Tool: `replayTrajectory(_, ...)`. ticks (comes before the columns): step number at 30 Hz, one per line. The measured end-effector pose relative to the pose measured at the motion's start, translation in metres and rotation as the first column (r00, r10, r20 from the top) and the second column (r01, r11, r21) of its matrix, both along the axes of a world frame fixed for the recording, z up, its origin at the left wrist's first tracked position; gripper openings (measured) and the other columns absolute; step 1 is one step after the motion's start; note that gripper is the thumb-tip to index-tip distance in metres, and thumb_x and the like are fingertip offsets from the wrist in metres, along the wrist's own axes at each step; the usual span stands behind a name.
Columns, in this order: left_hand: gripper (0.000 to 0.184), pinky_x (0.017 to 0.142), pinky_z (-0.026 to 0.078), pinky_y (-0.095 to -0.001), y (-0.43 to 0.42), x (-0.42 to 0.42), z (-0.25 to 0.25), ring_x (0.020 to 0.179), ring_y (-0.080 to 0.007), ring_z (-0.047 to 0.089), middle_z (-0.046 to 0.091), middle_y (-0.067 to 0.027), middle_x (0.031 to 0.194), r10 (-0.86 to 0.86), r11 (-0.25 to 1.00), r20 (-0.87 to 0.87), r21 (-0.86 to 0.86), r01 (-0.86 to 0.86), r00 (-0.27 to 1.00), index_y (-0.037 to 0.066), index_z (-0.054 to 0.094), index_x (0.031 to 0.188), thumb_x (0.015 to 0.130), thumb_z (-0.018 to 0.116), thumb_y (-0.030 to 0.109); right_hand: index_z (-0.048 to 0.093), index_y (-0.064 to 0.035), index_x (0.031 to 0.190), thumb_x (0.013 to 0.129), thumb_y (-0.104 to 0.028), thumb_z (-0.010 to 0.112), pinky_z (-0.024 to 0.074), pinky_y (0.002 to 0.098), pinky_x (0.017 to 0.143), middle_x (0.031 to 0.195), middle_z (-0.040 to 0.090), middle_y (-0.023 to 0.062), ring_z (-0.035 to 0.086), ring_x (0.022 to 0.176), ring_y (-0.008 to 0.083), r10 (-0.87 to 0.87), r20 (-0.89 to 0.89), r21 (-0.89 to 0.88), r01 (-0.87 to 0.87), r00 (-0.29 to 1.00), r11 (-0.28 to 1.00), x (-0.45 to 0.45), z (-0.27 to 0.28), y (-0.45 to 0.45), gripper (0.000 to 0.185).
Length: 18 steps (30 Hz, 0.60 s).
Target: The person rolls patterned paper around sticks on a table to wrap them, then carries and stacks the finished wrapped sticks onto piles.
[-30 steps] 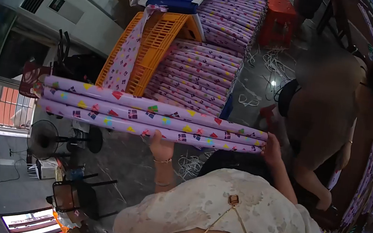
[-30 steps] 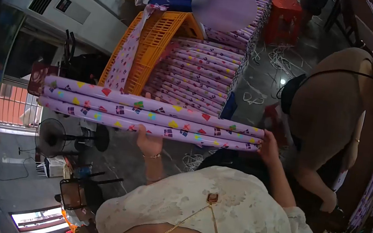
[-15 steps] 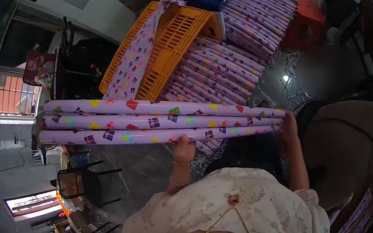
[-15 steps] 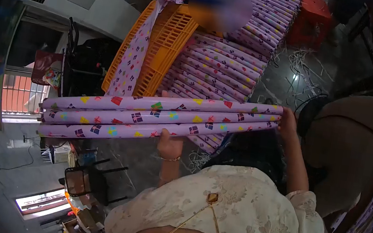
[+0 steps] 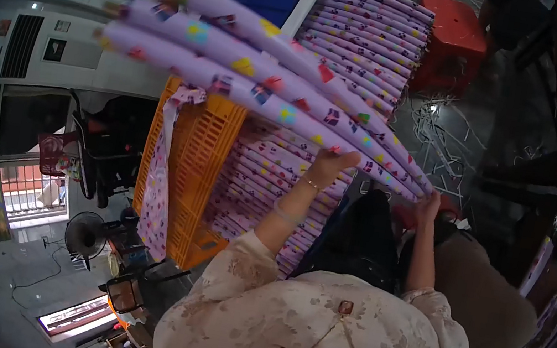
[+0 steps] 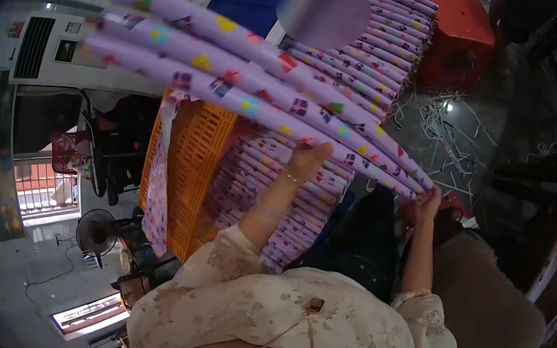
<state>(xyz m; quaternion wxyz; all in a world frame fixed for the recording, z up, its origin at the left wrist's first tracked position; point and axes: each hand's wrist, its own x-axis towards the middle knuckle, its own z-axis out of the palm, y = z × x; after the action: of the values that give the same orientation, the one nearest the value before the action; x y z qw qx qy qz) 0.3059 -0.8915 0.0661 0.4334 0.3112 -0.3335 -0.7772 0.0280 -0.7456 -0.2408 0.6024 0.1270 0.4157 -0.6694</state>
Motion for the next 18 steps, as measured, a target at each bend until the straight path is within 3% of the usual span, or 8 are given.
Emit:
replayTrajectory(2,0.019,0.079,0.042,-0.0272,-0.045,-0.057,-0.023,0.086,-0.0103,0.053,0.058,0.001,0.087,-0.045,0.991,-0.132,0.123,0.061,0.99,0.007,0.059,0.088,0.072,0.066,0.007,0.052,-0.0059,0.098,0.082,-0.031,0.037,0.0416,0.0245,0.048,0.085,0.059,0.0055,0.055,0.065,0.0144,-0.131,-0.042,0.112,0.135,0.99,0.984,-0.034,0.019,0.013,0.033)
replayTrajectory(4,0.037,0.089,0.038,-0.0362,-0.085,-0.093,-0.093,0.104,-0.0215,0.048,0.052,-0.0052,0.109,-0.126,0.962,-0.223,0.209,0.174,0.967,0.006,0.047,0.113,0.078,0.058,0.007,0.051,-0.0069,0.095,0.081,-0.033,0.038,0.0348,0.0241,0.039,0.074,0.056,0.0042,0.048,0.05,0.0125,-0.254,-0.082,0.264,0.267,0.964,0.927,-0.045,0.074,0.003,0.032)
replayTrajectory(6,0.041,0.091,0.037,-0.0379,-0.107,-0.138,-0.134,0.106,-0.0226,0.046,0.051,-0.0066,0.111,-0.073,0.938,-0.365,0.292,0.189,0.928,0.006,0.044,0.116,0.078,0.06,0.011,0.051,-0.0071,0.09,0.084,-0.031,0.035,0.0332,0.0226,0.038,0.072,0.053,0.0028,0.044,0.05,0.0106,-0.126,-0.051,0.097,0.131,0.991,0.987,-0.096,0.023,0.053,0.03)
replayTrajectory(8,0.045,0.092,0.035,-0.0383,-0.116,-0.167,-0.163,0.107,-0.0234,0.045,0.05,-0.0074,0.114,0.026,0.872,-0.405,0.456,0.177,0.914,0.005,0.044,0.116,0.076,0.061,0.013,0.051,-0.0068,0.091,0.084,-0.031,0.033,0.028,0.021,0.031,0.069,0.052,0.0024,0.041,0.043,0.0102,-0.374,-0.276,0.487,0.464,0.885,0.74,-0.088,0.097,0.01,0.031)
replayTrajectory(10,0.045,0.093,0.034,-0.0387,-0.125,-0.186,-0.174,0.107,-0.0245,0.045,0.05,-0.0082,0.115,0.057,0.853,-0.38,0.499,0.152,0.923,0.005,0.044,0.116,0.076,0.061,0.015,0.051,-0.0058,0.094,0.084,-0.031,0.031,0.0297,0.0213,0.032,0.07,0.054,0.0029,0.044,0.045,0.0106,-0.168,-0.05,0.156,0.174,0.985,0.972,-0.147,0.051,0.072,0.034)
replayTrajectory(13,0.048,0.094,0.033,-0.0399,-0.142,-0.203,-0.182,0.106,-0.0254,0.045,0.05,-0.0095,0.113,0.146,0.809,-0.392,0.576,0.119,0.908,0.006,0.044,0.116,0.076,0.062,0.025,0.051,-0.006,0.101,0.085,-0.033,0.032,0.0402,0.0252,0.045,0.082,0.057,0.004,0.053,0.064,0.0137,0.039,-0.357,0.488,0.151,0.933,0.86,-0.182,0.089,0.043,0.037)
replayTrajectory(17,0.053,0.095,0.031,-0.0415,-0.169,-0.202,-0.199,0.107,-0.0271,0.043,0.048,-0.0079,0.115,0.286,0.757,-0.336,0.653,0.003,0.897,0.006,0.042,0.117,0.075,0.062,0.031,0.046,-0.0024,0.114,0.087,-0.029,0.041,0.0441,0.0345,0.076,0.101,0.055,0.0082,0.053,0.092,0.0206,-0.089,-0.388,0.533,0.303,0.917,0.79,-0.193,0.142,-0.043,0.038)
replayTrajectory(18,0.055,0.095,0.03,-0.042,-0.176,-0.199,-0.201,0.108,-0.0268,0.042,0.047,-0.0076,0.116,0.337,0.752,-0.316,0.657,-0.051,0.887,0.007,0.041,0.118,0.075,0.062,0.033,0.049,-0.0069,0.107,0.086,-0.033,0.039,0.0353,0.0262,0.059,0.088,0.054,0.002,0.049,0.075,0.0131,-0.029,-0.444,0.513,0.28,0.895,0.812,-0.195,0.14,-0.059,0.035)
